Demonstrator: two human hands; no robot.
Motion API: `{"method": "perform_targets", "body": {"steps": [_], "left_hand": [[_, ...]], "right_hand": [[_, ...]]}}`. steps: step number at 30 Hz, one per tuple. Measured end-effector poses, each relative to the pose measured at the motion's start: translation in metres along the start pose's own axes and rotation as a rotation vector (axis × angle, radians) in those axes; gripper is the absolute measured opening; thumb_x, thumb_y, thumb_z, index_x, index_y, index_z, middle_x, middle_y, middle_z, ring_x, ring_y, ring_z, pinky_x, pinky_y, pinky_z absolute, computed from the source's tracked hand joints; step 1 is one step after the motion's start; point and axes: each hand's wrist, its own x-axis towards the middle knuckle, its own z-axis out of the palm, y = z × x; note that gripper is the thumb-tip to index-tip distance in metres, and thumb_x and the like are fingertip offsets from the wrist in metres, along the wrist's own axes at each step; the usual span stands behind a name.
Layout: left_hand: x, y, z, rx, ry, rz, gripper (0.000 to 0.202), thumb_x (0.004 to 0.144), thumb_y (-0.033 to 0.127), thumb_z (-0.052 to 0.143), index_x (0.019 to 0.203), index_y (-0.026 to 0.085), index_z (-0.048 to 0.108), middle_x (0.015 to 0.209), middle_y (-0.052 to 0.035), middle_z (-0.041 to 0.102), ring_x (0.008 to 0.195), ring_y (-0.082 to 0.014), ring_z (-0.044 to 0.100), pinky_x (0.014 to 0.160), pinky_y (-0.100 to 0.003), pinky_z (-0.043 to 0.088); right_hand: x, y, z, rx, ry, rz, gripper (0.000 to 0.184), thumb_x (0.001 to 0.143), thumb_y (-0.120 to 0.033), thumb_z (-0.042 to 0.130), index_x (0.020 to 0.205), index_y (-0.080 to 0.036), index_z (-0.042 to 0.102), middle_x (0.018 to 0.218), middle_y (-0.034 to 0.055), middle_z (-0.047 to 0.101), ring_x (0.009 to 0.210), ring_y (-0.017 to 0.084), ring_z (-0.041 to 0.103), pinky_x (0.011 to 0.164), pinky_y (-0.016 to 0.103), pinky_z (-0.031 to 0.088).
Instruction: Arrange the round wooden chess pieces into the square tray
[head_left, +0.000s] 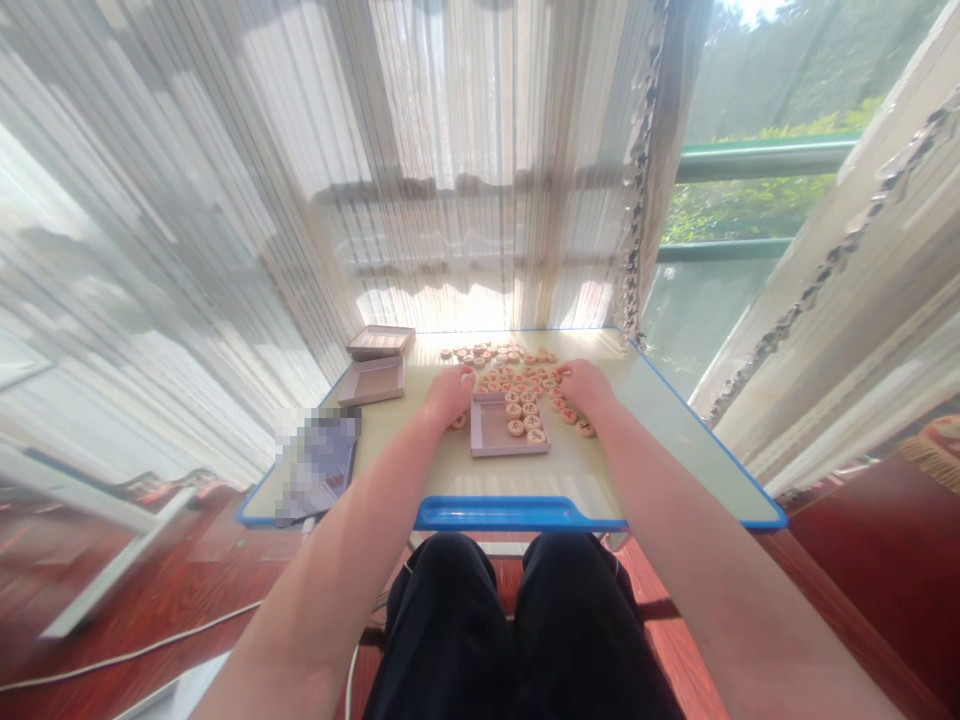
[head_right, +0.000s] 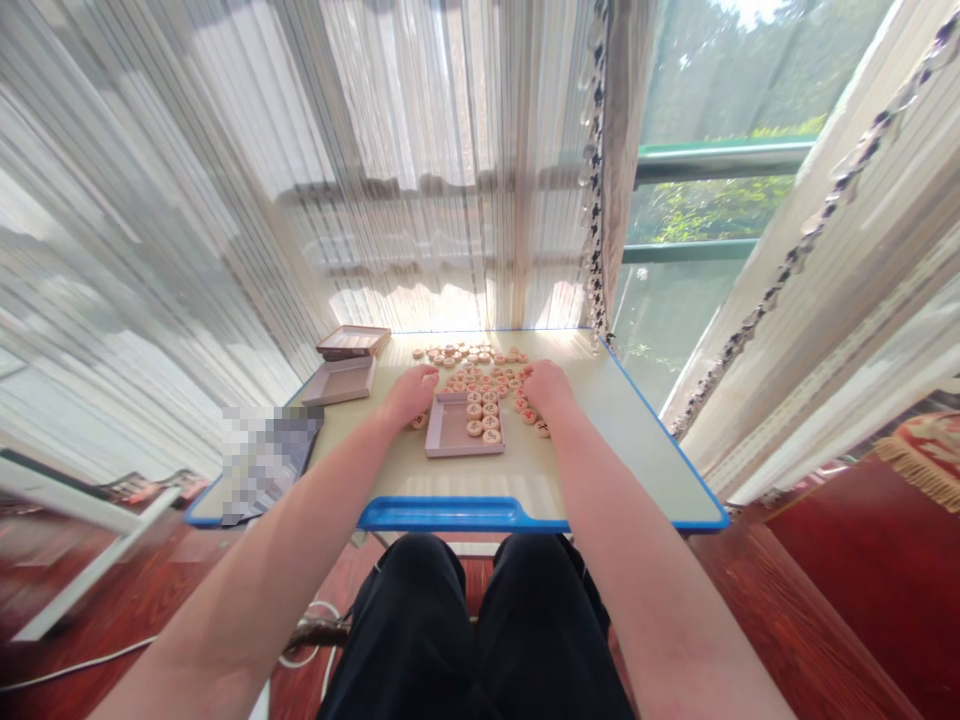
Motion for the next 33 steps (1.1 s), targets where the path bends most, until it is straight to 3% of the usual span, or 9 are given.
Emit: {"method": "perform_targets", "body": {"steps": [4, 8, 14, 20, 29, 33], "left_hand": [[0.0, 0.0, -0.001, 0.133, 0.042, 0.089, 0.038, 0.086, 0.029, 0.036, 0.109, 0.013, 0.062, 0.115, -0.012, 0.062, 0.113, -0.0234, 0.052, 0.101, -0.035, 0.036], [-0.001, 0.001, -0.002, 0.152, 0.049, 0.115, 0.037, 0.087, 0.028, 0.036, 0.107, 0.014, 0.063, 0.112, -0.0107, 0.063, 0.111, -0.0229, 0.053, 0.101, -0.035, 0.037], [-0.003, 0.003, -0.002, 0.171, 0.042, 0.14, 0.036, 0.086, 0.028, 0.037, 0.104, 0.015, 0.065, 0.109, -0.0097, 0.064, 0.109, -0.0224, 0.054, 0.1, -0.035, 0.038], [-0.004, 0.005, -0.003, 0.19, 0.035, 0.172, 0.035, 0.085, 0.028, 0.038, 0.1, 0.015, 0.067, 0.104, -0.0093, 0.066, 0.104, -0.0226, 0.056, 0.097, -0.035, 0.04], [-0.003, 0.003, -0.002, 0.187, 0.048, 0.218, 0.031, 0.083, 0.028, 0.042, 0.093, 0.016, 0.069, 0.097, -0.0088, 0.068, 0.1, -0.023, 0.057, 0.095, -0.036, 0.042], [-0.002, 0.002, 0.0, 0.187, 0.053, 0.24, 0.03, 0.083, 0.028, 0.043, 0.09, 0.016, 0.07, 0.094, -0.0081, 0.068, 0.098, -0.023, 0.058, 0.093, -0.036, 0.043]], "right_hand": [[0.0, 0.0, -0.004, -0.042, 0.021, 0.044, 0.036, 0.074, -0.014, 0.047, 0.104, -0.014, 0.068, 0.111, 0.0121, 0.065, 0.101, 0.022, 0.06, 0.085, 0.028, 0.043], [0.0, 0.001, -0.006, -0.077, -0.022, 0.099, 0.029, 0.074, -0.018, 0.049, 0.093, -0.015, 0.071, 0.095, 0.0115, 0.071, 0.094, 0.024, 0.062, 0.08, 0.03, 0.044], [0.003, 0.006, -0.001, 0.062, -0.009, 0.179, 0.027, 0.073, -0.026, 0.053, 0.093, -0.015, 0.068, 0.094, 0.0101, 0.07, 0.09, 0.024, 0.063, 0.072, 0.029, 0.044], [0.0, 0.003, -0.002, 0.155, 0.063, 0.141, 0.03, 0.072, -0.016, 0.052, 0.1, -0.015, 0.064, 0.098, 0.0095, 0.068, 0.091, 0.021, 0.061, 0.074, 0.028, 0.044], [-0.003, -0.003, -0.008, 0.134, 0.0, 0.133, 0.02, 0.07, -0.012, 0.053, 0.079, -0.016, 0.071, 0.082, 0.0066, 0.07, 0.078, 0.017, 0.062, 0.066, 0.023, 0.042], [-0.005, -0.002, -0.009, 0.156, 0.003, 0.143, 0.022, 0.069, -0.012, 0.052, 0.078, -0.016, 0.072, 0.076, 0.0056, 0.07, 0.073, 0.017, 0.061, 0.063, 0.023, 0.042]]}}
